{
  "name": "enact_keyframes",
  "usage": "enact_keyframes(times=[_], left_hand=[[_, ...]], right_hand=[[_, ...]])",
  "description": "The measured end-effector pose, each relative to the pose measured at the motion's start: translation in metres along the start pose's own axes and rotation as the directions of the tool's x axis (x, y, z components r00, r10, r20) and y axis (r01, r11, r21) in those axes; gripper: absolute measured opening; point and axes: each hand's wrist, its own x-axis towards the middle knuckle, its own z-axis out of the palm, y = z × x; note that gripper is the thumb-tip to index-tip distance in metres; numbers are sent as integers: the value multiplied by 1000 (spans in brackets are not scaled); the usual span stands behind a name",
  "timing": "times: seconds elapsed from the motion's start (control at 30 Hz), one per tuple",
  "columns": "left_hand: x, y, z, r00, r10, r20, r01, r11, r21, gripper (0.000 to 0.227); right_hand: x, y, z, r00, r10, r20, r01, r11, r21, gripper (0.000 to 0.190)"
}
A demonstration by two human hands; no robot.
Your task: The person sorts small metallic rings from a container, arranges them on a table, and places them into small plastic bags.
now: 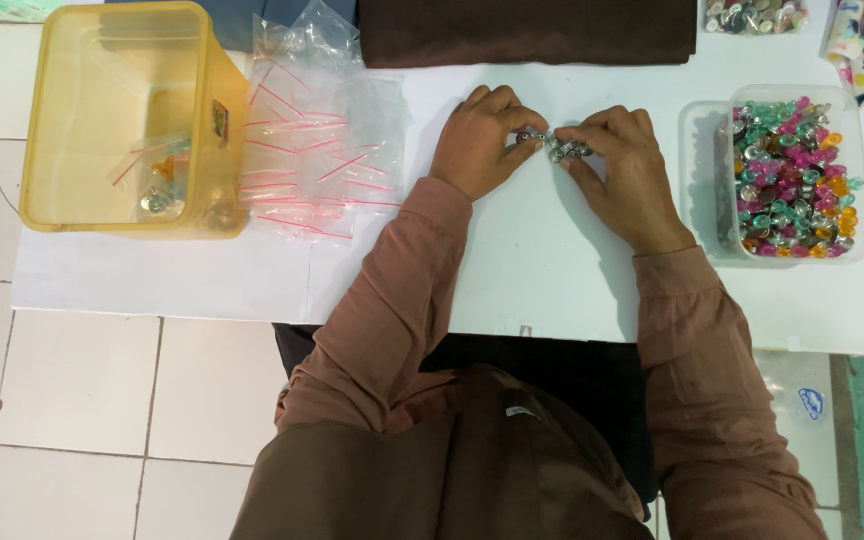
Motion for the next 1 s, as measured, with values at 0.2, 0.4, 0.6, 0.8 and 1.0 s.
enact_keyframes(times=[0.2,0.4,0.6,0.8,1.0], left_hand=[[-1,5,0,998,58,6,-58,998,-3,30],[-3,9,6,998,60,-21,-60,998,9,32],[-1,8,10,998,53,-32,-52,998,28,27],[-1,11,5,998,51,-24,-50,998,30,26],[-2,19,16,997,-8,-72,13,997,76,50]], right_hand=[[-1,3,0,1000,-15,-3,15,999,29,38],[-1,7,-2,999,34,10,-34,998,47,38],[-2,11,0,999,47,0,-47,997,63,37],[-3,5,-10,992,116,53,-122,983,134,37],[-1,7,-6,990,116,78,-125,985,118,35]])
